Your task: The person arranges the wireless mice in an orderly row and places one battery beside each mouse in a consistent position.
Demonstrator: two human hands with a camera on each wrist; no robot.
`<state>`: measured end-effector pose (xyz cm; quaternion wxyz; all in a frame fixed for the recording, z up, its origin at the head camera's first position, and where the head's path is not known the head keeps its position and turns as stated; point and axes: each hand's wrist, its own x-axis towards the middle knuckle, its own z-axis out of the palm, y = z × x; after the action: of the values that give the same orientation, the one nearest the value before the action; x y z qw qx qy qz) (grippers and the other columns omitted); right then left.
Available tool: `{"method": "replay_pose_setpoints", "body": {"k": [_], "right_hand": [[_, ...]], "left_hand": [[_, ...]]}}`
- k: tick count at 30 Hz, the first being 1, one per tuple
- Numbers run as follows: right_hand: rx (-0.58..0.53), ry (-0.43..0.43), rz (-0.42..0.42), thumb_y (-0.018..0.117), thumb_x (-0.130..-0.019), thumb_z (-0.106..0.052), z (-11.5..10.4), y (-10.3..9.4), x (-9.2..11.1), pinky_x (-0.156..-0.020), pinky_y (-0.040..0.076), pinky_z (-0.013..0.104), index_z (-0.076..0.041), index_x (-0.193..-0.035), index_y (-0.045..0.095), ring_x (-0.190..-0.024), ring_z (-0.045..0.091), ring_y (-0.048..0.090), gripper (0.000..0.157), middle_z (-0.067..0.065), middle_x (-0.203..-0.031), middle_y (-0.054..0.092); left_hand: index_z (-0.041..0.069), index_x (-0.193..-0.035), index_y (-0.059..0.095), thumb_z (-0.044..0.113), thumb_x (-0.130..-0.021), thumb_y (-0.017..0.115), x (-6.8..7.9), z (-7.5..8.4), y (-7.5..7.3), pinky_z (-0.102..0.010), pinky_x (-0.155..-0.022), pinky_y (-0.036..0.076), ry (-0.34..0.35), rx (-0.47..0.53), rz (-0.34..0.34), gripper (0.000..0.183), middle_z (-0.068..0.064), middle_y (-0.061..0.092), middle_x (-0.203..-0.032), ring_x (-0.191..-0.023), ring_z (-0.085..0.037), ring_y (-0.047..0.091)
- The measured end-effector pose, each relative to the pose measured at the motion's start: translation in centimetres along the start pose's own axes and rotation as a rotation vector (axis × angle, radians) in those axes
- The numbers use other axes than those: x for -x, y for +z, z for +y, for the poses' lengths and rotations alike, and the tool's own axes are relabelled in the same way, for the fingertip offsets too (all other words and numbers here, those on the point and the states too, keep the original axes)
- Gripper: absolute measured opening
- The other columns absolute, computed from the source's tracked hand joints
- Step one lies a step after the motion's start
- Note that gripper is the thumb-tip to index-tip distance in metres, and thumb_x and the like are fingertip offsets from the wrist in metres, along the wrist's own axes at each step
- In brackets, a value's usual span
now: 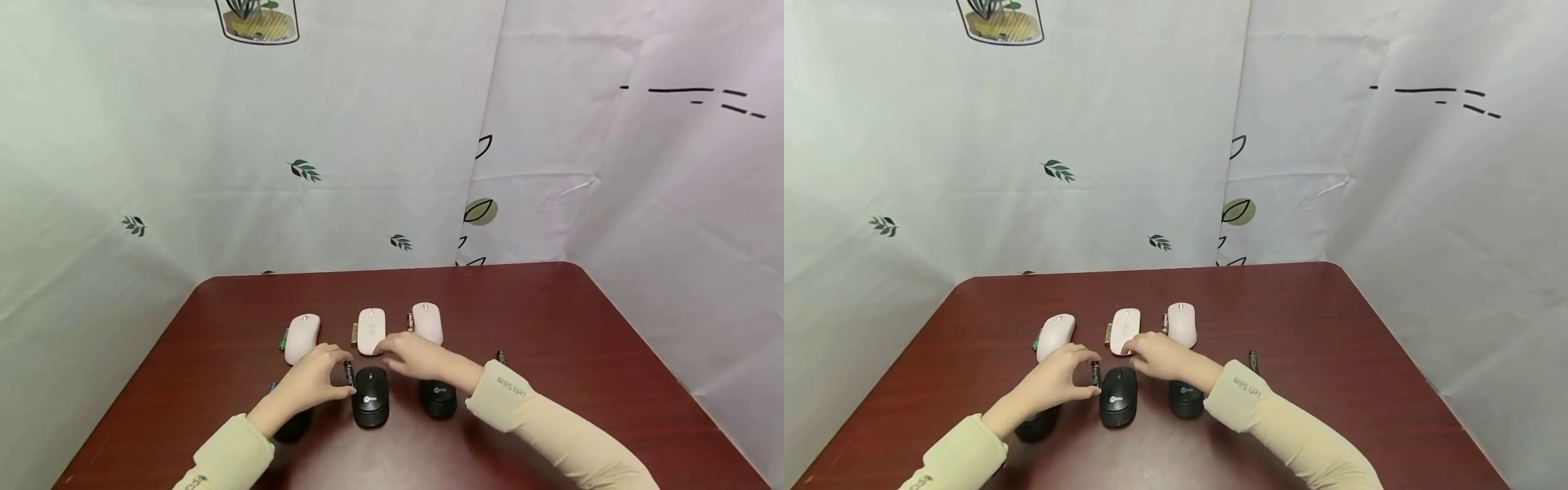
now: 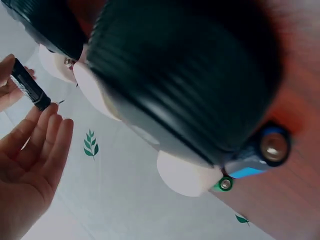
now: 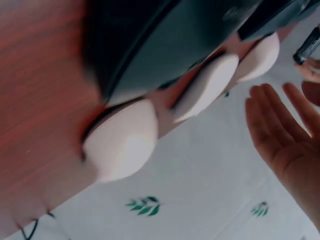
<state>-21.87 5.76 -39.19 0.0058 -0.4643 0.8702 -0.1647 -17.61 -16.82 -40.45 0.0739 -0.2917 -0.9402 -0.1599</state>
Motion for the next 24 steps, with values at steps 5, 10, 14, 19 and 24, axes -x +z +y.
{"method": "replay_pose_setpoints", "body": {"k": [5, 10, 14, 19, 24], "right_hand": [[0.062, 0.013, -0.15, 0.066, -0.087, -0.015, -1.4, 1.0, -0.4, -0.09, 0.049, 0.027, -0.009, -0.117, 0.064, -0.108, 0.016, 0.062, 0.031, 0.004, -0.115, 0.066], [0.119, 0.008, -0.227, 0.073, -0.081, -0.024, -2.3, 1.9, -0.7, -0.09, 0.048, 0.026, -0.013, -0.119, 0.064, -0.108, 0.011, 0.06, 0.041, 0.001, -0.118, 0.064], [0.134, 0.006, -0.24, 0.074, -0.08, -0.028, -2.6, 1.9, -0.9, -0.087, 0.049, 0.023, -0.013, -0.116, 0.066, -0.105, 0.009, 0.062, 0.041, -0.002, -0.114, 0.067], [0.145, 0.035, -0.267, 0.073, -0.078, -0.032, -2.9, 1.9, -1.1, -0.084, 0.05, 0.02, -0.014, -0.114, 0.069, -0.101, 0.006, 0.064, 0.04, -0.004, -0.11, 0.069], [0.152, 0.057, -0.276, 0.074, -0.077, -0.031, -3.3, 2.0, -1.3, -0.081, 0.05, 0.019, -0.014, -0.111, 0.069, -0.096, 0.006, 0.064, 0.038, -0.005, -0.106, 0.07]], "left_hand": [[0.007, -0.098, 0.068, 0.029, -0.063, 0.085, 0.5, 0.1, 0.2, -0.03, -0.072, 0.05, -0.008, -0.097, -0.009, 0.044, 0.0, 0.066, -0.092, -0.086, -0.016, 0.057], [0.008, -0.1, 0.067, 0.029, -0.062, 0.085, 0.5, 0.1, 0.5, -0.03, -0.069, 0.049, -0.018, -0.145, -0.045, 0.046, 0.0, 0.063, -0.092, -0.083, -0.016, 0.055], [0.007, -0.099, 0.067, 0.027, -0.061, 0.085, 0.4, 0.3, 0.7, -0.033, -0.066, 0.049, -0.035, -0.174, -0.069, 0.047, -0.002, 0.063, -0.09, -0.082, -0.019, 0.055], [0.005, -0.098, 0.068, 0.025, -0.061, 0.086, 0.2, 0.7, 1.4, -0.036, -0.062, 0.048, -0.08, -0.186, -0.122, 0.046, -0.004, 0.063, -0.088, -0.08, -0.021, 0.056], [0.004, -0.093, 0.069, 0.022, -0.06, 0.087, 0.3, 1.0, 2.1, -0.038, -0.061, 0.048, -0.147, -0.146, -0.141, 0.042, -0.003, 0.061, -0.082, -0.077, -0.022, 0.056]]}}
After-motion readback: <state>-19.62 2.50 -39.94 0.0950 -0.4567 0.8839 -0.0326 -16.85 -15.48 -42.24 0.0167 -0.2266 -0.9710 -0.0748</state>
